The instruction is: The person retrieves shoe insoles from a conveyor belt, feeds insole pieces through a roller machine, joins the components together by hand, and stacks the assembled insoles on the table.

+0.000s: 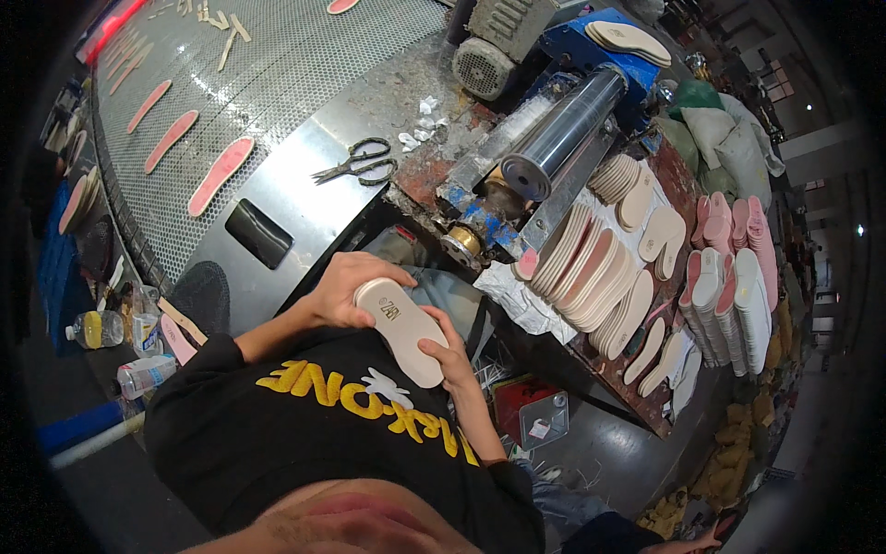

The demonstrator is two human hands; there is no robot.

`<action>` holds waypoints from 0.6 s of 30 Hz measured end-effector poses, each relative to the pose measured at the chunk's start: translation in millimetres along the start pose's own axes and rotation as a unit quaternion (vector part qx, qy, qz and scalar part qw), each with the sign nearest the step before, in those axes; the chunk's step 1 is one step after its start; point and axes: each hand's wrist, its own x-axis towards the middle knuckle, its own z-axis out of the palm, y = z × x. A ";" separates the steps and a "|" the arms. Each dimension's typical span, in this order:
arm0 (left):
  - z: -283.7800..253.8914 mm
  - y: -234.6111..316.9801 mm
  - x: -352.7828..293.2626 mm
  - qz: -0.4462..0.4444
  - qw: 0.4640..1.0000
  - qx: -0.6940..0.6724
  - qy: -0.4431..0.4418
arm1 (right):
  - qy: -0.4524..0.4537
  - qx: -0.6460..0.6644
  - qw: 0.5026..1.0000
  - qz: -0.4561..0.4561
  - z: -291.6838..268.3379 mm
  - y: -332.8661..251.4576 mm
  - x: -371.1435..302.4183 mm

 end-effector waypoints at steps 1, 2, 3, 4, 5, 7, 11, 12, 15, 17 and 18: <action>-0.2 7.7 0.1 -0.001 1.000 -0.001 -0.002 | 0.016 -0.001 1.000 0.001 4.3 -1.8 -0.2; -1.4 16.2 0.9 0.011 1.000 0.006 0.014 | 0.017 0.001 1.000 0.001 6.8 -3.5 0.2; -3.4 24.8 1.2 0.023 0.999 0.013 0.029 | 0.015 -0.018 1.000 -0.002 8.9 -5.5 1.2; -6.6 35.2 0.9 0.045 0.998 0.002 0.046 | 0.010 -0.038 0.999 -0.006 11.6 -9.4 2.5; -11.0 44.3 2.1 0.046 0.998 0.002 0.043 | 0.012 -0.036 0.999 -0.007 13.8 -13.6 2.6; -19.1 58.5 4.4 0.104 0.994 0.028 -0.005 | 0.001 -0.090 0.996 -0.027 15.6 -23.1 2.9; -26.6 66.8 17.9 0.058 0.979 0.093 -0.170 | -0.008 -0.233 0.971 -0.044 -0.8 -33.5 6.5; -25.1 56.1 23.8 0.022 0.974 0.096 -0.203 | -0.039 -0.294 0.954 -0.049 -5.9 -34.3 7.2; -3.5 -1.0 -0.4 -0.087 0.930 0.124 -0.334 | -0.078 -0.346 0.934 -0.043 -0.7 -43.6 0.0; 9.0 -11.8 -1.4 -0.275 0.818 -0.054 -0.502 | -0.086 -0.238 0.967 0.037 -3.0 -44.8 -3.3; 14.4 -20.3 -9.1 -0.283 0.816 -0.083 -0.498 | -0.096 -0.245 0.965 0.016 -8.3 -44.3 -6.0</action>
